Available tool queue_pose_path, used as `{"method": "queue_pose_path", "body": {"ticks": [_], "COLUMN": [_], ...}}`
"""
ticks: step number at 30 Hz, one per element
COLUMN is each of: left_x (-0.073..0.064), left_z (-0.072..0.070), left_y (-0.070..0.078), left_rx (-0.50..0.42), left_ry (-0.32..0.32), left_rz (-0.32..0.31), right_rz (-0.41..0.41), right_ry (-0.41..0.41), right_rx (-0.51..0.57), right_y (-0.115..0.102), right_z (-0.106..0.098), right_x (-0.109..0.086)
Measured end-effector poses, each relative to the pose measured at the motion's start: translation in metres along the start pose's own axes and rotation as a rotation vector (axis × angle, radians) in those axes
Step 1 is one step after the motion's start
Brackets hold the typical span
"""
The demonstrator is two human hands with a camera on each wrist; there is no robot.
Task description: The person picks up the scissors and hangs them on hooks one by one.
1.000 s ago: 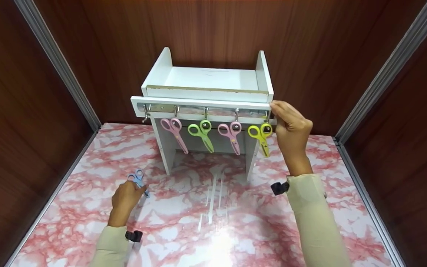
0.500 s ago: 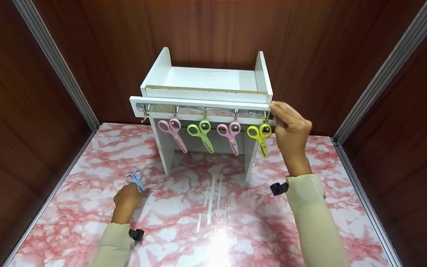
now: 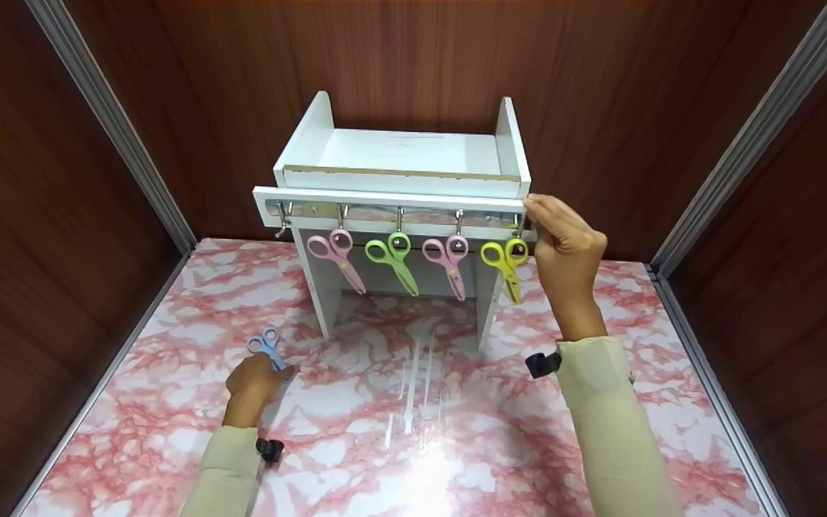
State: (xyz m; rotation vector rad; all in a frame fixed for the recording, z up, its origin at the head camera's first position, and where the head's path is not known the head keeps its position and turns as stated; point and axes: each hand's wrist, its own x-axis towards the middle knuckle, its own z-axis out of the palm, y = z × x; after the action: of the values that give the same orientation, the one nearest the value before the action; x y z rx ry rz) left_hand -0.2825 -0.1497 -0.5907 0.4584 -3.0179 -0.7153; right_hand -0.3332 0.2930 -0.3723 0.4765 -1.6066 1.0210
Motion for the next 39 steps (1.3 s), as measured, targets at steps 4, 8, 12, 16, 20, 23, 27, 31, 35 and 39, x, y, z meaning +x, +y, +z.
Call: {"method": "queue_pose_path", "body": {"ticks": [4, 8, 12, 16, 20, 23, 27, 31, 35, 39], "left_x": [0.004, 0.006, 0.008, 0.009, 0.008, 0.006, 0.005, 0.005, 0.006, 0.005], "left_z": [0.000, -0.001, -0.004, -0.006, -0.006, -0.006, -0.007, -0.008, -0.008, -0.006], "left_y": [-0.001, -0.002, -0.002, -0.003, -0.007, -0.010, -0.012, -0.013, -0.015, -0.017], "left_rx": [0.003, -0.004, -0.019, -0.046, -0.084, -0.110, -0.137, -0.154, -0.161, -0.176], "left_ry": [-0.023, -0.043, -0.098, -0.145, -0.138, -0.117, -0.115, -0.146, -0.153, -0.141], "left_rz": [-0.002, -0.014, -0.042, -0.063, -0.066, -0.055, -0.038, -0.032, -0.024, -0.015], "right_rz": [-0.002, -0.002, 0.001, 0.008, 0.008, 0.011, 0.017, 0.021, 0.021, 0.020], "right_ry": [0.010, 0.015, 0.018, 0.021, 0.016, 0.007, 0.002, 0.004, 0.008, 0.007], "right_rx": [0.001, 0.004, 0.005, 0.005, -0.006, -0.012, -0.018, -0.019, -0.005, 0.001], "right_y": [-0.003, -0.008, -0.012, -0.012, -0.009, -0.006, -0.002, 0.000, 0.000, -0.001], "right_z": [0.001, 0.002, 0.002, 0.001, 0.001, 0.001, 0.001, 0.000, 0.001, 0.001], "right_x": [0.000, 0.001, 0.002, 0.002, 0.000, 0.000, 0.000, 0.000, -0.001, 0.000]}}
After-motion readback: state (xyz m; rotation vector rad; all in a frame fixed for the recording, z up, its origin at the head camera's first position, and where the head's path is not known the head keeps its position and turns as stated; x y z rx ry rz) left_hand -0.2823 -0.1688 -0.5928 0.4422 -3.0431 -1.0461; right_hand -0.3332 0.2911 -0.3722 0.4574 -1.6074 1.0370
